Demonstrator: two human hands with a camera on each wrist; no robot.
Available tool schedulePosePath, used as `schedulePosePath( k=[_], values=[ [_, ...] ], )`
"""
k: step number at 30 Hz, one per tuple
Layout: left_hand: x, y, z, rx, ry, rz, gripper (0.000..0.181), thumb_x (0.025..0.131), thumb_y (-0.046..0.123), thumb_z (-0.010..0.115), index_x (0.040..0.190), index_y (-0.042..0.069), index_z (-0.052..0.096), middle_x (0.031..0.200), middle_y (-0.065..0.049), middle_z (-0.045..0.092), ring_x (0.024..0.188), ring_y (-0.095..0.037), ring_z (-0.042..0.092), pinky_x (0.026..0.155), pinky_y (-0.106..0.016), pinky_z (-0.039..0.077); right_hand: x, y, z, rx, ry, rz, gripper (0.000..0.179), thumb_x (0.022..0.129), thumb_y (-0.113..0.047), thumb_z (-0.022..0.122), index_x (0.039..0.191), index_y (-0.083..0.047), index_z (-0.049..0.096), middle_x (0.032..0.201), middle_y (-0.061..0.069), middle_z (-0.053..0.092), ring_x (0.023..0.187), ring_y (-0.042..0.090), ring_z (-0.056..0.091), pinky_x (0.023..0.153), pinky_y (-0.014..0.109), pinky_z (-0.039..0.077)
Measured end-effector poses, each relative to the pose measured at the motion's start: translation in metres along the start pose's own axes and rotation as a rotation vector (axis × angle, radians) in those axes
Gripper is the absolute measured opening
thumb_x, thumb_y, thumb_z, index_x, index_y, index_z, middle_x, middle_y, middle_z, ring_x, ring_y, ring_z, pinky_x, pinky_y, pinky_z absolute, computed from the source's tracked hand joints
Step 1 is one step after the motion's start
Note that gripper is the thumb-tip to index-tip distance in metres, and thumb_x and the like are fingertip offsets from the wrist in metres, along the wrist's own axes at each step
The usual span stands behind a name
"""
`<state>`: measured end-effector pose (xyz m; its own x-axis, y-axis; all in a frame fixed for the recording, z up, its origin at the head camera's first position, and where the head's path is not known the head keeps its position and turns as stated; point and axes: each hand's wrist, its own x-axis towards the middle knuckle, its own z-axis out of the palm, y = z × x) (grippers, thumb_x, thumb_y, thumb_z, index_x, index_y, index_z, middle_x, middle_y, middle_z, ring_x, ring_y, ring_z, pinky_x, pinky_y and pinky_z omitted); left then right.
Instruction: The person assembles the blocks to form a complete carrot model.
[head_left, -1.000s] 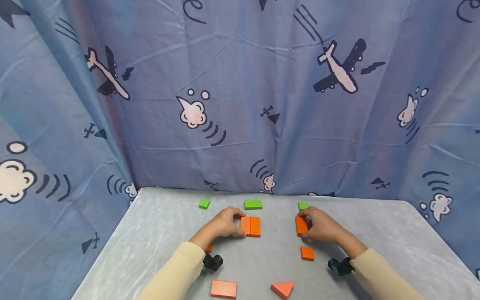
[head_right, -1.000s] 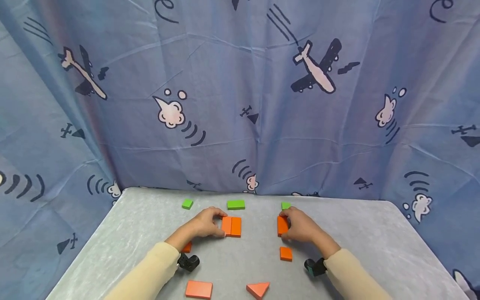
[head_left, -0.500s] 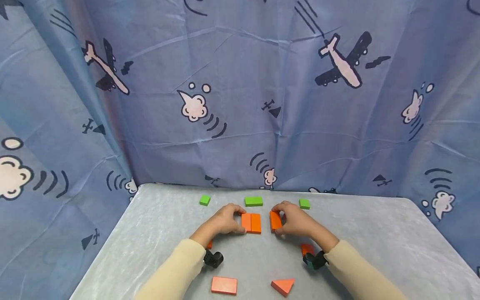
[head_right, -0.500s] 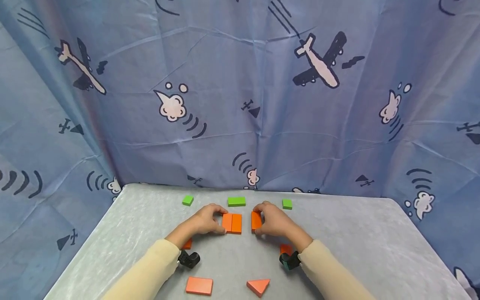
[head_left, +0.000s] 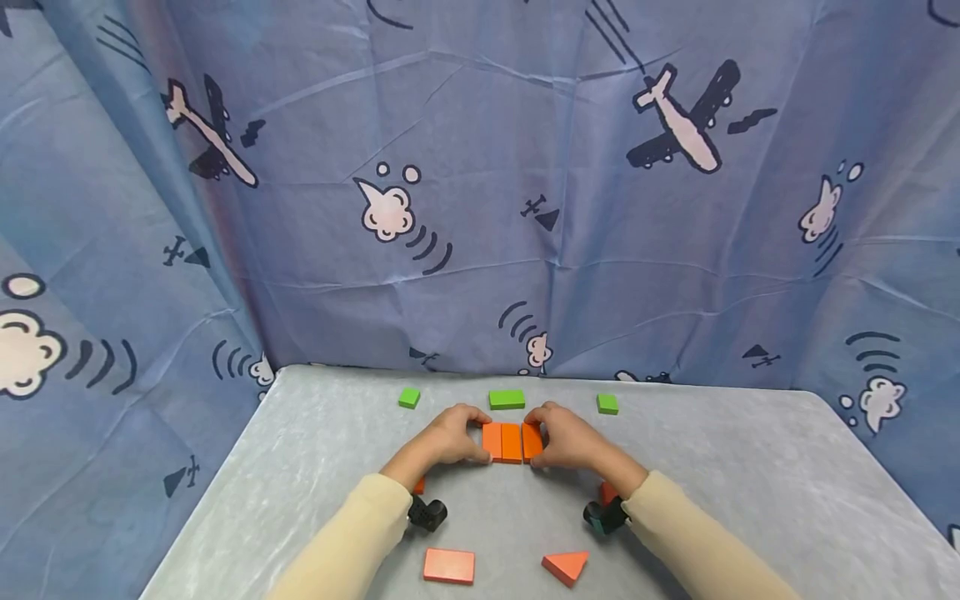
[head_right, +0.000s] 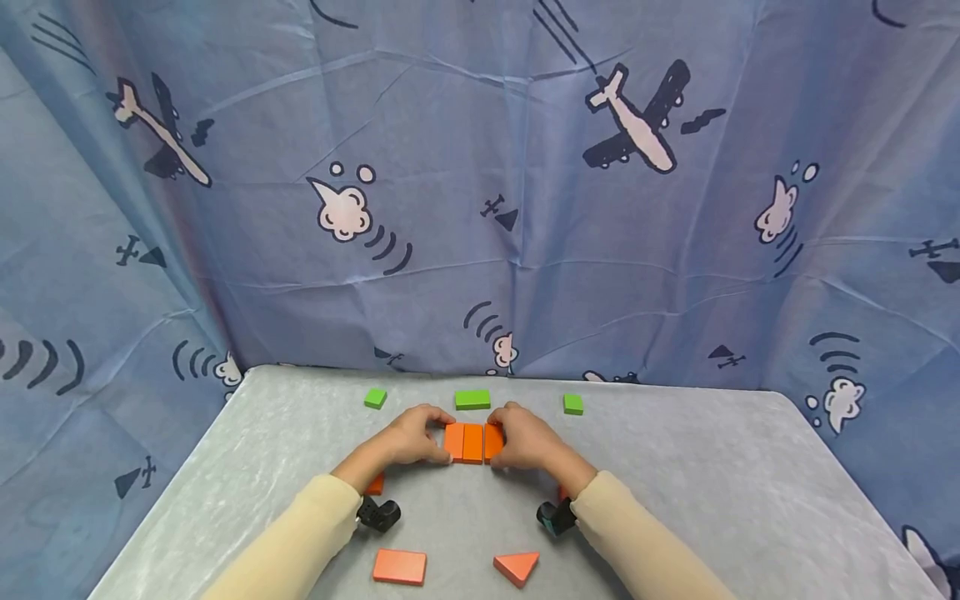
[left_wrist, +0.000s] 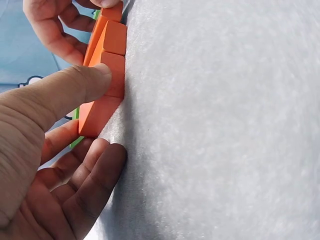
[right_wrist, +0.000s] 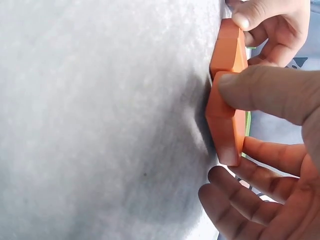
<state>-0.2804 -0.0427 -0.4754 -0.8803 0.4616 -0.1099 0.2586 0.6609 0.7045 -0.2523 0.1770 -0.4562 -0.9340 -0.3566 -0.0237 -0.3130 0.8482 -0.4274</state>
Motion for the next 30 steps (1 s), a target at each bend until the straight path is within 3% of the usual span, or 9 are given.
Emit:
schedulePosePath(
  k=[10,17,20,24,30],
  values=[
    [-0.001,0.000,0.000,0.010,0.008,0.022,0.055,0.067,0.022,0.086,0.117,0.013,0.065,0.122,-0.007,0.062,0.117,-0.025,0.054,0.102,-0.041,0.042,0.003,0.000,0.004,-0.034,-0.016,0.017,0.058,0.062,-0.018,0.089,0.113,-0.003,0.065,0.097,0.005,0.059,0.080,0.014,0.051,0.078,0.034,0.049],
    [-0.001,-0.004,-0.001,-0.079,-0.027,-0.025,0.064,0.068,0.018,0.085,0.123,0.009,0.055,0.115,-0.003,0.061,0.079,-0.015,0.056,0.073,-0.029,0.047,0.003,0.001,0.005,-0.035,-0.021,0.017,0.058,0.062,-0.019,0.089,0.113,-0.004,0.065,0.098,0.005,0.059,0.081,0.015,0.051,0.079,0.035,0.048],
    [-0.002,-0.005,-0.003,-0.110,-0.038,-0.042,0.064,0.069,0.016,0.084,0.124,0.009,0.052,0.117,-0.004,0.060,0.076,-0.013,0.055,0.068,-0.027,0.046,0.004,0.001,0.003,-0.032,-0.026,0.008,0.058,0.063,-0.020,0.088,0.114,-0.004,0.064,0.100,0.006,0.059,0.082,0.015,0.052,0.080,0.035,0.049],
    [-0.002,-0.006,-0.004,-0.116,-0.046,-0.033,0.061,0.069,0.013,0.082,0.122,0.009,0.054,0.119,-0.005,0.060,0.075,-0.012,0.056,0.068,-0.027,0.047,0.009,0.003,-0.008,-0.004,-0.020,-0.022,0.052,0.072,-0.022,0.083,0.116,-0.004,0.064,0.107,0.010,0.061,0.085,0.018,0.055,0.079,0.037,0.049],
    [-0.002,-0.008,-0.003,-0.125,-0.049,-0.015,0.056,0.068,0.010,0.082,0.118,0.009,0.056,0.117,-0.006,0.061,0.073,-0.012,0.056,0.064,-0.025,0.048,0.034,0.009,-0.018,0.034,-0.005,-0.020,0.037,0.085,-0.021,0.071,0.118,-0.006,0.064,0.117,0.013,0.062,0.105,0.029,0.060,0.087,0.045,0.051]
  ],
)
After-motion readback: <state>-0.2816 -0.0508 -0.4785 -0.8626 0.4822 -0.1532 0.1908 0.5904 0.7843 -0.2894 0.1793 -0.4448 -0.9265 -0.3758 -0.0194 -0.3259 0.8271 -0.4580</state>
